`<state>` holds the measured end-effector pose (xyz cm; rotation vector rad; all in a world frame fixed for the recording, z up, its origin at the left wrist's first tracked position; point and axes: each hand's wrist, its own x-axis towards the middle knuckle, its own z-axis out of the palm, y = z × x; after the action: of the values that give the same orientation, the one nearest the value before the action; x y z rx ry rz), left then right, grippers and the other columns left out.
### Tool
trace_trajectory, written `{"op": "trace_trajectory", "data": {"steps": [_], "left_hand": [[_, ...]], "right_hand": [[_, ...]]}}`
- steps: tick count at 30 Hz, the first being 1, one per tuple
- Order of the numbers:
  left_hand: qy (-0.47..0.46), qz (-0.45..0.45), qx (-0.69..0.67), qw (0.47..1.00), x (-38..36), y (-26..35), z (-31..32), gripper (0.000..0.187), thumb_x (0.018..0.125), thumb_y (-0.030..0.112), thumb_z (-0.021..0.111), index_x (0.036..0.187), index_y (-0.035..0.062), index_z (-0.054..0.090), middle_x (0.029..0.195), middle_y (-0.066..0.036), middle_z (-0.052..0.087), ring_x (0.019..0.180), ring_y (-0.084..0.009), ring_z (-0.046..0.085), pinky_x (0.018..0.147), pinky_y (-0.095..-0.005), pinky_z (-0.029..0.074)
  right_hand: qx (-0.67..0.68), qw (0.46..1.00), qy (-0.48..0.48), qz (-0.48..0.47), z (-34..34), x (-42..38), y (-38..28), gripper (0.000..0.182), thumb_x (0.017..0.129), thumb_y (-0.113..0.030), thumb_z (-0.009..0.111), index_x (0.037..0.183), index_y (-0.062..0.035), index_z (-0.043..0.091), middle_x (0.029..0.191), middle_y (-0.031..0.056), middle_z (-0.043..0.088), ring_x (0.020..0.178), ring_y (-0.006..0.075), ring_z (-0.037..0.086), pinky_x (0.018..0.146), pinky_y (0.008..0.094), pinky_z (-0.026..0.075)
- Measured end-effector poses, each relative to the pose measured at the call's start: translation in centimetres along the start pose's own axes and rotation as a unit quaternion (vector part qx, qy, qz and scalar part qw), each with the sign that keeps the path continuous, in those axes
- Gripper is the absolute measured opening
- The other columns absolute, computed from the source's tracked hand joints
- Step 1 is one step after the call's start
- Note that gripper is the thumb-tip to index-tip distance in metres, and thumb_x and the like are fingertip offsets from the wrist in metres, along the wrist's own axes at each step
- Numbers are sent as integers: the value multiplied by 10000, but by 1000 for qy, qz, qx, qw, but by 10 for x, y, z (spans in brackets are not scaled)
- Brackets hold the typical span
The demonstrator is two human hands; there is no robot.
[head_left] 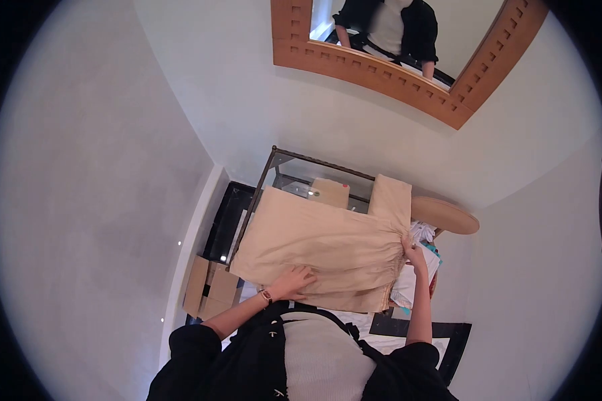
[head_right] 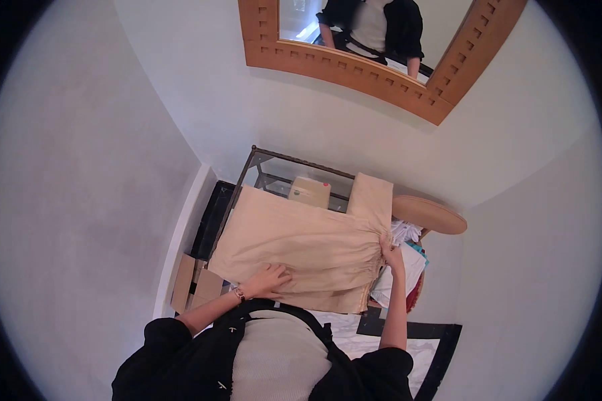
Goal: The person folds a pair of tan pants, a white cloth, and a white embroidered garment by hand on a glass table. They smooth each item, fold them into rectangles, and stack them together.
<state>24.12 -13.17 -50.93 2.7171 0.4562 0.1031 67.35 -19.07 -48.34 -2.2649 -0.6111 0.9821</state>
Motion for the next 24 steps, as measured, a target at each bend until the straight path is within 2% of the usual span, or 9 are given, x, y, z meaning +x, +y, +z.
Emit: {"op": "trace_trajectory", "data": {"steps": [2, 5, 9, 12, 15, 18, 19, 20, 24], "left_hand": [[-33, 32, 47, 998, 5, -3, 30, 499, 791, 224, 638, 1262, 144, 492, 1126, -95, 517, 1080, -263, 521, 894, -402, 433], [-19, 31, -8, 999, 5, 4, 45, 430, 809, 210, 614, 1229, 150, 544, 1096, -73, 564, 1026, -249, 562, 871, -366, 455], [70, -25, -228, 971, 6, -1, 45, 293, 812, 160, 605, 1097, 115, 653, 976, -85, 652, 897, -240, 629, 784, -346, 496], [-93, -33, -438, 894, 7, -17, 37, 260, 799, 143, 626, 1039, 58, 677, 833, -103, 676, 793, -235, 654, 714, -335, 510], [-65, -94, -519, 847, 10, -42, 36, 304, 783, 164, 671, 1045, 9, 669, 685, -106, 644, 645, -205, 627, 649, -337, 503], [119, -272, -433, 851, 16, -78, -20, 390, 785, 154, 658, 1130, -19, 599, 848, -166, 632, 781, -259, 621, 712, -385, 488], [232, -309, -243, 890, 15, -91, -21, 443, 787, 147, 646, 1188, -7, 539, 940, -191, 585, 865, -301, 585, 754, -418, 466], [337, -328, -39, 881, 17, -107, -24, 502, 788, 139, 634, 1246, 4, 479, 1032, -217, 538, 949, -342, 549, 795, -451, 445], [230, -420, 5, 878, 24, -141, -51, 587, 784, 133, 626, 1311, 62, 379, 1107, -227, 439, 1043, -414, 457, 838, -526, 398]], "right_hand": [[-58, 994, 5, -92, 4, 25, 32, 695, 823, -524, 656, 1168, 72, 556, 869, 122, 647, 766, 198, 608, 647, 323, 497], [-63, 942, 142, -297, 15, 8, 30, 559, 874, -460, 598, 1132, 35, 555, 804, 220, 663, 722, 343, 665, 636, 424, 506], [-227, 935, 189, -196, 18, -29, 5, 392, 937, -360, 503, 1143, -27, 500, 874, 275, 646, 789, 456, 626, 670, 521, 482], [-211, 942, 196, -174, 25, -36, 4, 383, 939, -349, 500, 1136, -21, 485, 888, 290, 638, 818, 469, 614, 681, 529, 478], [-149, 953, 194, -179, 26, -34, 13, 435, 927, -357, 534, 1154, 12, 508, 905, 287, 642, 853, 455, 621, 713, 489, 489], [-86, 962, 171, -193, 21, -35, 23, 476, 921, -382, 542, 1185, 13, 513, 973, 284, 639, 920, 432, 622, 772, 452, 491], [-69, 963, 161, -206, 20, -29, 33, 485, 921, -402, 536, 1187, 3, 513, 997, 284, 635, 949, 434, 613, 788, 450, 486], [-49, 961, 153, -223, 22, -22, 39, 495, 920, -422, 530, 1188, -6, 513, 1021, 284, 631, 979, 435, 604, 805, 448, 481], [12, 961, 161, -226, 28, -19, 45, 448, 917, -344, 572, 1163, 30, 549, 1025, 268, 637, 961, 353, 629, 814, 390, 478]]}}
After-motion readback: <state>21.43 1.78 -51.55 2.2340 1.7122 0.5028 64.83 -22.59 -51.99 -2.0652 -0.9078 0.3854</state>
